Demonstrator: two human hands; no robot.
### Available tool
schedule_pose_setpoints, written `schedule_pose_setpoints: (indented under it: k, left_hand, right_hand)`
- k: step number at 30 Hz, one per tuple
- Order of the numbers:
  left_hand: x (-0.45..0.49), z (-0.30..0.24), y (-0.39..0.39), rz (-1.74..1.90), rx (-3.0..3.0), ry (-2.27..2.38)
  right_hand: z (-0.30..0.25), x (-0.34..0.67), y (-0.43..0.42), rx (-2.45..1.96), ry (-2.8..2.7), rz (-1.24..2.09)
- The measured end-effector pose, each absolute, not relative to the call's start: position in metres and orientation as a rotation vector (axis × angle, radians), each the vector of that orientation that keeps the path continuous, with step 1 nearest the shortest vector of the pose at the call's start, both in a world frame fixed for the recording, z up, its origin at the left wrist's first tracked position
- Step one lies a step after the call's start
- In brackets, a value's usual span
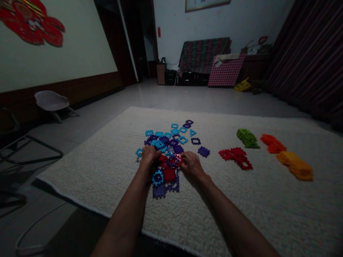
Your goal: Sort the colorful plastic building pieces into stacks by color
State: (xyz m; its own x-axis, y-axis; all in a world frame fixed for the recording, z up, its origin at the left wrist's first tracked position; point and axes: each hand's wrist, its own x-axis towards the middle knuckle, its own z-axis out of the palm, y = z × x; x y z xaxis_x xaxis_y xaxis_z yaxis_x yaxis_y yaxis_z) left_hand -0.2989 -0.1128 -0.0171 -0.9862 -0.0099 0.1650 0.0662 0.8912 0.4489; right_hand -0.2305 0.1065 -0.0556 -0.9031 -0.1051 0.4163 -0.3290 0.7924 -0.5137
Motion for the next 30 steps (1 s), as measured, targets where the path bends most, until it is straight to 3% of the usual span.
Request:
schedule_pose_setpoints:
  k: [10,21,30]
  left_hand:
    - [-0.292,-0.003,-0.100,-0.491,0.089,-3.005]
    - [-0.283,0.015,-0.083,-0.787,-0.086,-2.914]
    - [-0.275,-0.001,-0.073,-0.861,-0.477,-2.936]
  right_hand:
    - [-0.039,-0.230,0.088,0.203,-2.672,0.856]
    - [-0.055,-0.235,0.123,0.209,-2.446,1.047]
    - [-0.045,-0.226,0.104,0.370,-2.637,1.097]
